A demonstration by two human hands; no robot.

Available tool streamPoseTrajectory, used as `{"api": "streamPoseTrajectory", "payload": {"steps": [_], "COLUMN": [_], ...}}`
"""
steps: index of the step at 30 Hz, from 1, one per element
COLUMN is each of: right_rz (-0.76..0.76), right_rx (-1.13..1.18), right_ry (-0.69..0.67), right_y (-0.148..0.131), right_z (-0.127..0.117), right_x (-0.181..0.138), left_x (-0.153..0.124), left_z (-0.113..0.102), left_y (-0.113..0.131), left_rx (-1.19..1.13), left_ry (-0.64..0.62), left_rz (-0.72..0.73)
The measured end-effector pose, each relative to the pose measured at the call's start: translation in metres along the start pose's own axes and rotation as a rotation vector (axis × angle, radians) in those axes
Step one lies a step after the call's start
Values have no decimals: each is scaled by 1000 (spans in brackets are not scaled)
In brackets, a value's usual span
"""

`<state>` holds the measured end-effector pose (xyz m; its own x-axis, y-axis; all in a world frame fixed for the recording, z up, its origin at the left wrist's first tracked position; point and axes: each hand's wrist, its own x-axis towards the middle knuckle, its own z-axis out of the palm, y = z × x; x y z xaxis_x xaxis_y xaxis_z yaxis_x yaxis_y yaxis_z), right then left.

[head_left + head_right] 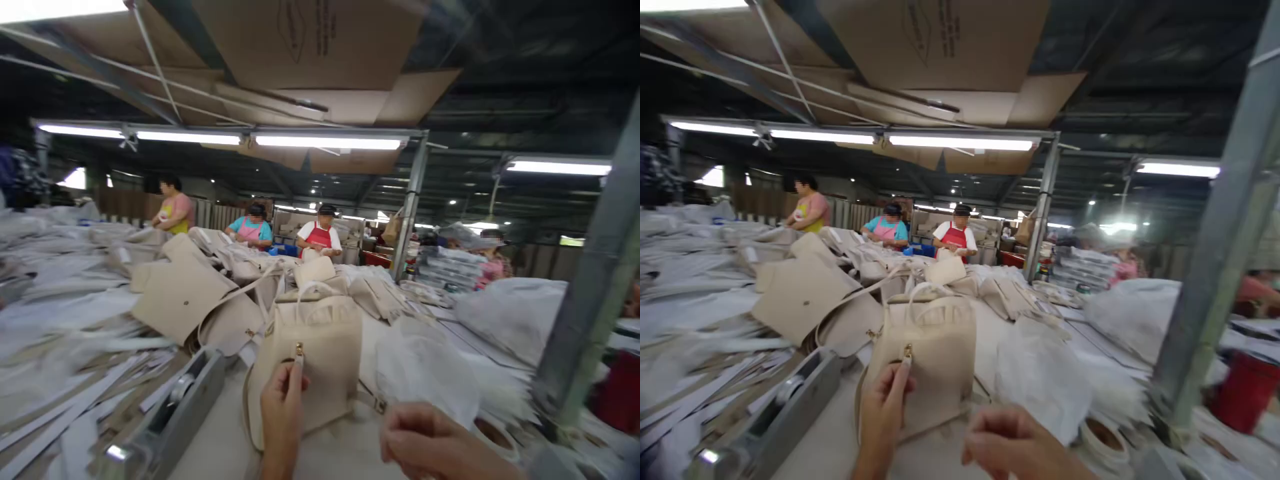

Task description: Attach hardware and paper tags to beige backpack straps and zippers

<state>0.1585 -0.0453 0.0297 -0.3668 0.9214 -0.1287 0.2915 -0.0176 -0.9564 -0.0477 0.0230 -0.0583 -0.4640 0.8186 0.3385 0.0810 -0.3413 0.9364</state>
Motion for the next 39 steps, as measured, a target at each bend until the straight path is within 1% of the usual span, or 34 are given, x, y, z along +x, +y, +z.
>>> {"api": "streamPoseTrajectory", "payload": {"steps": [2, 4, 7, 10, 14, 18, 21, 23, 25, 27, 31, 36, 39], "right_rz": [-113, -155, -151, -122, -96, -79, -77, -77, -68, -43, -23, -101, -117], "right_rx": [-50, -101, -178, -234, -284, -238, -226, -161, -39, 30, -19, -117, -228], "right_ry": [-118, -175, -167, -137, -136, -173, -170, -203, -275, -316, -288, -289, -227], "right_y": [-32, -46, -44, -38, -36, -36, -35, -34, -34, -34, -34, -39, -38], "right_z": [21, 35, 42, 43, 44, 47, 48, 47, 43, 39, 36, 46, 52], "right_x": [40, 74, 112, 129, 134, 136, 137, 137, 134, 131, 126, 127, 131], "left_x": [-2, -4, -5, -4, -4, -5, -5, -4, -4, -4, -6, -6, -6], "left_z": [-1, 0, 3, 6, 6, 7, 7, 6, 5, 5, 4, 4, 5], "left_y": [-2, -4, -10, -20, -29, -32, -33, -33, -32, -31, -29, -28, -31], "left_rx": [6, -4, -20, -3, 29, 64, 72, 73, 75, 78, 80, 86, 96], "left_ry": [7, -2, -22, -18, -13, 10, 16, 15, 7, 2, 2, 11, 22], "left_rz": [27, 63, 108, 143, 195, 221, 227, 220, 201, 183, 184, 212, 237]}}
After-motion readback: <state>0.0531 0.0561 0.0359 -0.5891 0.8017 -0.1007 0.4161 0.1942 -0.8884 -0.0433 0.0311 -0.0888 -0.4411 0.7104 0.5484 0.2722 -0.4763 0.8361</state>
